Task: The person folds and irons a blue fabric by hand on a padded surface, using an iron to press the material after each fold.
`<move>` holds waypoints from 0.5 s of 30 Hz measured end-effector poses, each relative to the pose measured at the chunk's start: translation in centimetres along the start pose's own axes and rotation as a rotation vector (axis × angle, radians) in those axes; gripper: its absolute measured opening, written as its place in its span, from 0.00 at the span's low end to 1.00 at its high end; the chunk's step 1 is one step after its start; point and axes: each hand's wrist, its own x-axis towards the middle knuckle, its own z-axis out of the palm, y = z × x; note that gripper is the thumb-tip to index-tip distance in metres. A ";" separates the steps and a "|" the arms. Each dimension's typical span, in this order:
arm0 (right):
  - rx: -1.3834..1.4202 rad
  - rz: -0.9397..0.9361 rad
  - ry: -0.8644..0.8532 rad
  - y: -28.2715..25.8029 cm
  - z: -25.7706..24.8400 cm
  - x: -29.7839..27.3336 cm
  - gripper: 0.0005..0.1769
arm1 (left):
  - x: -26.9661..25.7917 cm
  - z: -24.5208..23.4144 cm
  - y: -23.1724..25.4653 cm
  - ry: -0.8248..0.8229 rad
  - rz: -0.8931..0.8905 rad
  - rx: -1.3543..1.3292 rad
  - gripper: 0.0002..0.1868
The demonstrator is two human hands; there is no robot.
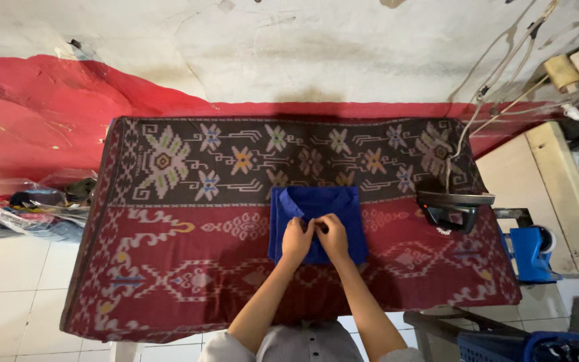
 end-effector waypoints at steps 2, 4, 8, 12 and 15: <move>0.008 -0.074 0.006 0.7 0.1 -0.7 0.07 | -0.3 0.8 -0.2 0.056 -0.030 -0.037 0.21; 0.001 -0.095 -0.015 1.3 0.2 -0.7 0.08 | 0.9 1.5 -0.4 0.097 -0.054 -0.087 0.20; 0.114 0.019 0.008 2.3 0.1 0.2 0.08 | 1.1 3.2 -2.8 0.137 -0.084 -0.162 0.15; -0.018 0.043 -0.154 2.7 -0.6 2.1 0.08 | 1.2 3.9 -4.1 0.164 -0.128 -0.156 0.14; -0.117 0.008 -0.229 2.4 -0.7 3.3 0.08 | 0.9 4.1 -3.6 0.211 -0.136 -0.165 0.15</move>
